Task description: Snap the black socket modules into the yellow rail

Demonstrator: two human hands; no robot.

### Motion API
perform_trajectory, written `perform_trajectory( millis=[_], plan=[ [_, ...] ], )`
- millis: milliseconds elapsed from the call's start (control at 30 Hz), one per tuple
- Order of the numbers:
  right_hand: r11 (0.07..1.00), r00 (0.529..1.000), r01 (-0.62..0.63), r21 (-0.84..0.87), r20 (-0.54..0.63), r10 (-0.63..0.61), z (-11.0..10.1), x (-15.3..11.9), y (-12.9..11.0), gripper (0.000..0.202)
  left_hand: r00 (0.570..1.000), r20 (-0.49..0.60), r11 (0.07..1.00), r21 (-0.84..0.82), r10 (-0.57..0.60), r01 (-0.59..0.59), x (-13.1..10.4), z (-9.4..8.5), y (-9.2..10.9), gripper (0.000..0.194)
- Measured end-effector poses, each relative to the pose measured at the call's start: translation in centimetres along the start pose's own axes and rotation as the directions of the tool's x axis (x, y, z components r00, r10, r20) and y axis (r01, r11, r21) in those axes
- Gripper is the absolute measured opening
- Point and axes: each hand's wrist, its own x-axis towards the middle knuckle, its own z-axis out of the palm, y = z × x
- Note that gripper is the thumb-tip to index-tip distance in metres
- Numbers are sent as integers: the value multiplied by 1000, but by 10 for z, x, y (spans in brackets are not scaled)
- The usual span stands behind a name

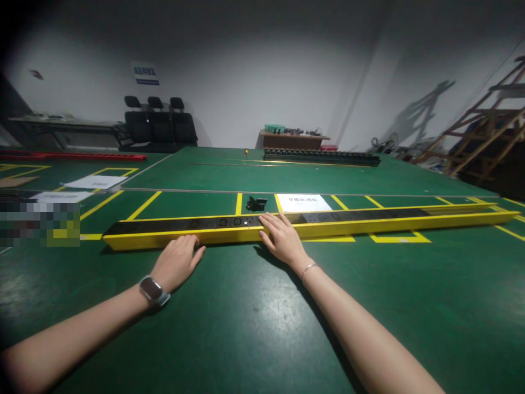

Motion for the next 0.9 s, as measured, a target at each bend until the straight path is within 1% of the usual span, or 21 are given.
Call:
perform_trajectory(
  millis=[200,467,533,667,800,900],
  plan=[
    [997,997,-74,-38,-21,73,2,3,-1,35,1000,19,999,-42,-21,22,2,0,-1,29],
    [990,991,-123,-72,-58,119,2,5,0,31,1000,20,1000,-17,-6,6,0,-1,0,32],
    [991,992,-117,-63,-48,114,3,4,-2,33,1000,20,1000,-7,-2,2,0,-2,1,32],
    [997,998,-62,-46,-6,61,5,3,-8,40,1000,24,1000,12,7,-7,0,-2,2,32],
    [997,998,-58,-40,4,59,7,3,-8,38,1000,20,1000,13,14,-14,0,-1,2,32],
    [997,999,-55,-47,-6,54,5,3,-3,35,1000,11,1000,14,18,-18,-1,-1,0,31]
  ],
)
